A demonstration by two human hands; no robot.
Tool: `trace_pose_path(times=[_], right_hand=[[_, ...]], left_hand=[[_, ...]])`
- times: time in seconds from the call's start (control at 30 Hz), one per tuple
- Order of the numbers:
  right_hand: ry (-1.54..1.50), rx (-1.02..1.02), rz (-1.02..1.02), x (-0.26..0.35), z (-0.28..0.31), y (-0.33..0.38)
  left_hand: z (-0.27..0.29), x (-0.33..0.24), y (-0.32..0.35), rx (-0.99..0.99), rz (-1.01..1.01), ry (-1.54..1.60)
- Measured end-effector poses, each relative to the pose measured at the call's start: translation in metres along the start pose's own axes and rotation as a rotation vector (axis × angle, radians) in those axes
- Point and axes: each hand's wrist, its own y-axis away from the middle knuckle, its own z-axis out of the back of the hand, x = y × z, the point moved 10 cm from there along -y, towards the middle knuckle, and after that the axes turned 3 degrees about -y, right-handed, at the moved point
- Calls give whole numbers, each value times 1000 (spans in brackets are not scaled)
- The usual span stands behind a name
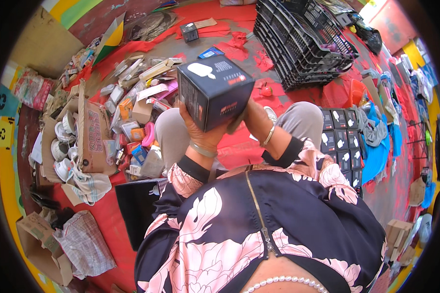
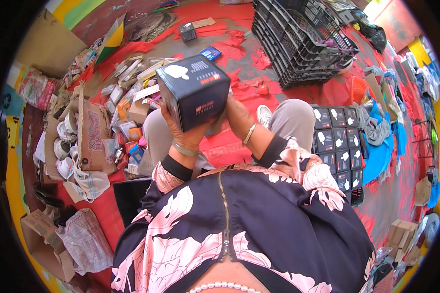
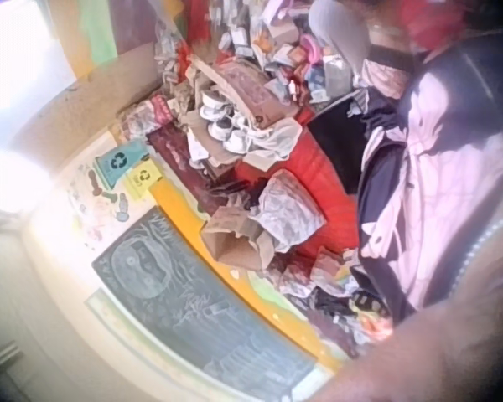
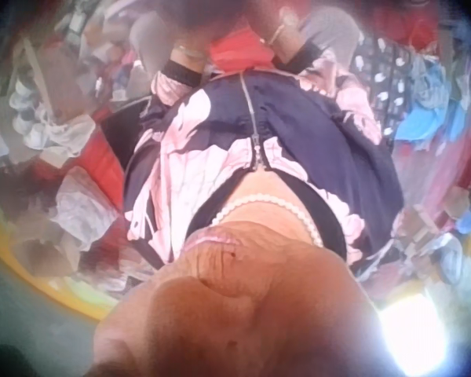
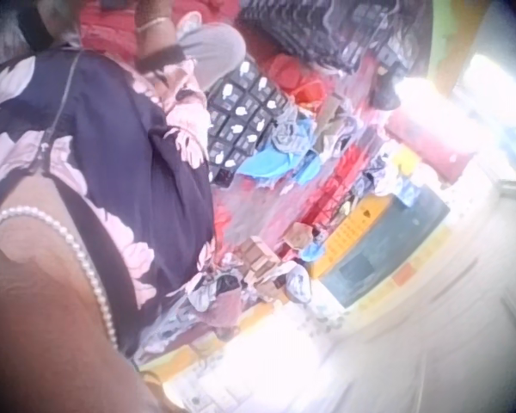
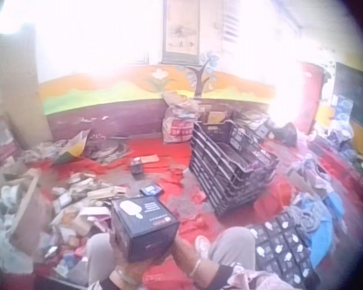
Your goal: The person cleans various small boxes using a cloth by hand and then places them into a larger plastic crate.
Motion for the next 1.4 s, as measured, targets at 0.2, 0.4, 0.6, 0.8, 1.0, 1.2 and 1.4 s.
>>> trace_pose_path(times=[0.2,0.4,0.6,0.8,1.0,1.2,1.4], right_hand=[[-554,-57,-195,-42,-28,8],[-572,90,-468,9,7,24],[-463,-208,-31,79,44,46],[-626,-148,78,110,10,46],[-1599,-269,8,75,33,51],[-1317,-201,45,91,89,65],[-628,-93,-123,79,118,66]], left_hand=[[8,-3,6,-98,29,41],[12,0,6,-114,35,123],[9,-12,-1,-163,-102,64],[-14,22,-12,-52,-88,-70],[-47,28,-12,67,-290,-467],[-28,17,-23,-4,-118,-571],[-26,25,-32,150,229,-816]])
